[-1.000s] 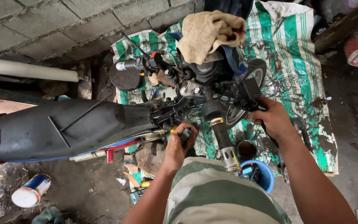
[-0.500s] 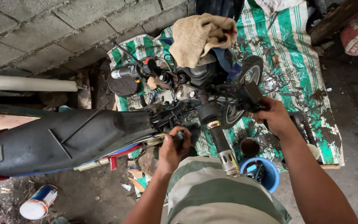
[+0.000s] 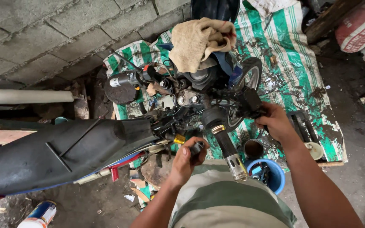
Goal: The person uses a T-handle wrench to tighten bolts on the motorcycle's handlebar assembly. They then proceed to wrap electrical tape around the handlebar grip and the attached control switch housing.
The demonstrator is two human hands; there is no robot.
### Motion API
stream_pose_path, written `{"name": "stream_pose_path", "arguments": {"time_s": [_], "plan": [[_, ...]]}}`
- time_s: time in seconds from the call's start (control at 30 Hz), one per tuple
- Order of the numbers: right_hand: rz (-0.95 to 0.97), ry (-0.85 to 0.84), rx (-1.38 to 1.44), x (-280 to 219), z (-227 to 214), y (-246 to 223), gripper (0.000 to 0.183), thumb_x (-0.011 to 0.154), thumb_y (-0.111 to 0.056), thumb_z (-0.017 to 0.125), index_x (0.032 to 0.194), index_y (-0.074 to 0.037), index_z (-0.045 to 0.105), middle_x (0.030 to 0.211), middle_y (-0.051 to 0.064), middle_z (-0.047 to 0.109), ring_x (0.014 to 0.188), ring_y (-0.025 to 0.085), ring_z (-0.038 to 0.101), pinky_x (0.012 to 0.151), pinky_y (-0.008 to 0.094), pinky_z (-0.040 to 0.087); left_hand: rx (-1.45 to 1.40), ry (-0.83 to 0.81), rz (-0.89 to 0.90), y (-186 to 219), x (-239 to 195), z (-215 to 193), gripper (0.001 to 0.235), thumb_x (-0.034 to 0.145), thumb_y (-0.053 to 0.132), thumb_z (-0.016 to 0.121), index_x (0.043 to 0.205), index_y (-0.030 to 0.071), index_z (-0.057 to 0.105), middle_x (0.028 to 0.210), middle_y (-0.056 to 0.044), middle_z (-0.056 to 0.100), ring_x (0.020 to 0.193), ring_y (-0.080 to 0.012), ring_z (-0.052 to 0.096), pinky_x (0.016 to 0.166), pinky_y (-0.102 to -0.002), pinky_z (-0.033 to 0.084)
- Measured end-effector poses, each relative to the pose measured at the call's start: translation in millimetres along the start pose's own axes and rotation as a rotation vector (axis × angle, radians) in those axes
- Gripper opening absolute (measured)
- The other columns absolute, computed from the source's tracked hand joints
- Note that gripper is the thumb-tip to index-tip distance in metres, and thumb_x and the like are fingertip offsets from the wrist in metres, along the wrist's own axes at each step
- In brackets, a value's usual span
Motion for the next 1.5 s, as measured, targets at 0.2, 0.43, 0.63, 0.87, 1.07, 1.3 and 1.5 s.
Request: {"name": "stream_pose_path", "arguments": {"time_s": [0.2, 0.43, 0.63, 0.87, 1.07, 1.3, 1.5], "plan": [[-0.023, 0.013, -0.091, -9.5, 3.7, 12.5, 0.051, 0.071, 0.028, 0.069, 0.117, 0.007, 0.071, 0.085, 0.02, 0.064, 0.062, 0.033, 0.064, 0.047, 0.041, 0.048, 0.014, -0.108, -0.033, -15.1, -2.0, 15.4, 0.094, 0.103, 0.08, 0.041, 0.115, -0.007, 0.073, 0.064, -0.003, 0.052, 0.052, -0.0045, 0.039, 0.044, -0.021, 0.029], [0.22, 0.07, -0.523, -39.6, 49.1, -15.4, 0.06, 0.081, 0.004, 0.074, 0.141, 0.0, 0.073, 0.093, 0.009, 0.074, 0.078, 0.02, 0.062, 0.072, 0.039, 0.049, 0.129, -0.226, -0.232, 29.3, -1.2, 43.9, 0.095, 0.094, 0.094, 0.05, 0.116, 0.005, 0.071, 0.08, 0.0, 0.056, 0.072, -0.0108, 0.045, 0.061, -0.027, 0.029], [0.367, 0.075, -0.785, -51.3, 43.6, -4.6, 0.085, 0.088, -0.017, 0.074, 0.168, -0.005, 0.048, 0.159, 0.015, 0.066, 0.139, 0.033, 0.068, 0.111, 0.051, 0.051, 0.039, -0.344, -0.159, 35.4, 7.6, 58.2, 0.079, 0.107, 0.079, 0.053, 0.126, 0.003, 0.063, 0.075, 0.003, 0.034, 0.068, -0.0092, 0.025, 0.063, -0.029, 0.021], [0.001, 0.089, -0.57, -59.7, 48.0, -32.1, 0.07, 0.088, 0.004, 0.085, 0.154, 0.007, 0.061, 0.124, 0.032, 0.075, 0.112, 0.044, 0.076, 0.093, 0.053, 0.064, -0.039, -0.469, 0.166, 46.0, 34.6, 60.8, 0.077, 0.095, 0.038, 0.088, 0.144, -0.016, 0.063, 0.091, -0.02, 0.077, 0.081, -0.0197, 0.072, 0.072, -0.033, 0.058], [-0.307, 0.194, -0.619, -97.4, 46.0, -91.5, 0.057, 0.092, 0.005, 0.082, 0.148, 0.002, 0.069, 0.125, 0.021, 0.078, 0.11, 0.031, 0.078, 0.085, 0.038, 0.064, 0.044, -0.433, 0.106, 30.5, 39.9, 59.9, 0.083, 0.081, 0.031, 0.098, 0.147, -0.008, 0.067, 0.102, -0.016, 0.081, 0.088, -0.0145, 0.069, 0.081, -0.031, 0.061], [-0.307, 0.135, -0.46, -141.4, 57.2, -104.2, 0.054, 0.093, 0.008, 0.077, 0.146, 0.005, 0.069, 0.119, 0.019, 0.08, 0.091, 0.02, 0.077, 0.075, 0.031, 0.065, 0.181, -0.171, -0.021, 30.9, 40.1, 21.9, 0.077, 0.086, 0.025, 0.098, 0.15, -0.002, 0.066, 0.103, -0.004, 0.077, 0.076, -0.0034, 0.054, 0.066, -0.018, 0.042], [-0.21, 0.174, -0.457, -139.4, 48.6, -81.8, 0.047, 0.096, 0.002, 0.08, 0.143, -0.001, 0.073, 0.118, 0.014, 0.081, 0.099, 0.016, 0.073, 0.088, 0.031, 0.064, 0.067, -0.067, -0.061, 13.2, 24.6, -6.5, 0.04, 0.112, 0.019, 0.065, 0.144, -0.005, 0.065, 0.072, -0.008, 0.062, 0.06, -0.011, 0.052, 0.054, -0.024, 0.04]]}}
Point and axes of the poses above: each hand's wrist, its own x-axis towards the middle knuckle, its own z-axis out of the palm, y = z × x, the point moved 10 cm from there along x, towards the middle knuckle
